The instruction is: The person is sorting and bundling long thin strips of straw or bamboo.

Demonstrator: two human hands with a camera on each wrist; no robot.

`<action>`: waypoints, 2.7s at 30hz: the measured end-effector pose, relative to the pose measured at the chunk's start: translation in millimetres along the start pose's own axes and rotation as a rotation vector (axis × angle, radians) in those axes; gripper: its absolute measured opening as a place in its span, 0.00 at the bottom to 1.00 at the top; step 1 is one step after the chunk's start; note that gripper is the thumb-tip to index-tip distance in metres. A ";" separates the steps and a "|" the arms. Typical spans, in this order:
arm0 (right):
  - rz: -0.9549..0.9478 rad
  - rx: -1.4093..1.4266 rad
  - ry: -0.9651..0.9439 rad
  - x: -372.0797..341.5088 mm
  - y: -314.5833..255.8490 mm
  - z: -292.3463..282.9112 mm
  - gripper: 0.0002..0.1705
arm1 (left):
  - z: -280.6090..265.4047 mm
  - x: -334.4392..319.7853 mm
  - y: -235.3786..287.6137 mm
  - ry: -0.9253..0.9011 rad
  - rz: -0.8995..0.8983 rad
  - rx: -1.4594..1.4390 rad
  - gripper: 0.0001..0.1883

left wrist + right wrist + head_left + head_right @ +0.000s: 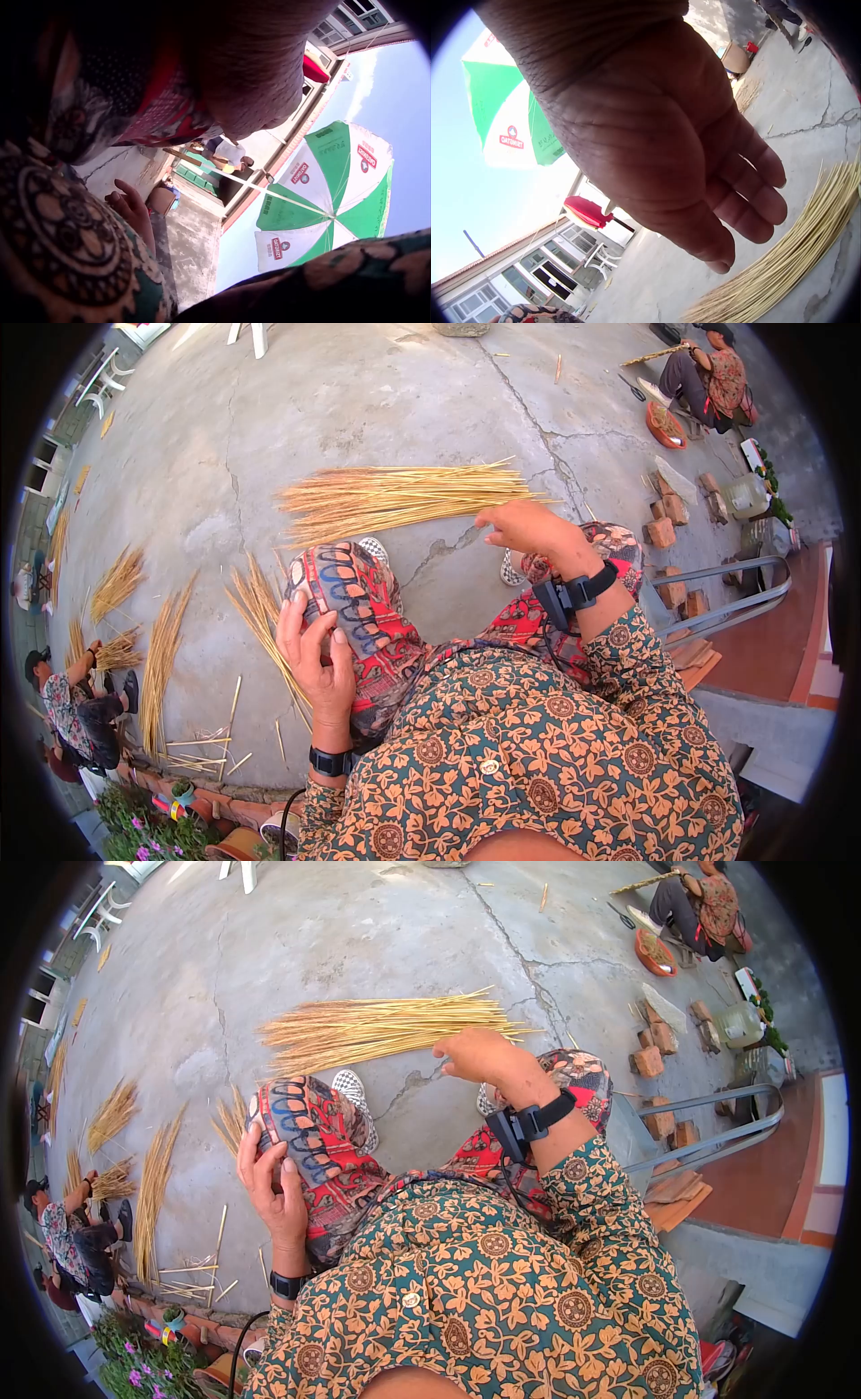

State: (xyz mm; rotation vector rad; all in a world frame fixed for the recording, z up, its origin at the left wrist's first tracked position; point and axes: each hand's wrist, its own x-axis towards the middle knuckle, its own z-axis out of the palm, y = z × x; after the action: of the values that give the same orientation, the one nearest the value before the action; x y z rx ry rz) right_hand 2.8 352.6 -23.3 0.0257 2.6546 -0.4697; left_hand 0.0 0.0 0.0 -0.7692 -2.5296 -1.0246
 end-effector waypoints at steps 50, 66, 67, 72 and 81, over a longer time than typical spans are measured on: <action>-0.026 -0.007 0.014 -1.2 4.2 1.2 0.20 | -1.0 10.6 14.6 -0.152 0.077 0.099 0.31; -0.027 0.015 0.015 -0.6 2.9 2.1 0.20 | -0.8 10.6 -5.9 -0.129 -0.241 -0.183 0.36; -0.024 0.017 0.007 0.5 4.1 3.4 0.20 | -1.3 12.0 -7.0 -0.135 -0.238 -0.189 0.36; -0.005 0.013 -0.022 1.7 4.1 4.1 0.20 | -2.8 14.1 -6.5 -0.158 -0.238 -0.179 0.36; -0.022 0.005 -0.021 7.4 4.8 8.3 0.22 | -3.8 11.2 7.5 -0.088 -0.187 -0.032 0.34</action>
State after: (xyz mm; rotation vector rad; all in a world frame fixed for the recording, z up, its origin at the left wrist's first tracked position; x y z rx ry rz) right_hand 0.1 353.9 -35.0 -0.0074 2.6352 -0.4811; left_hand -4.4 5.9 11.9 -0.6066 -2.7080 -1.1155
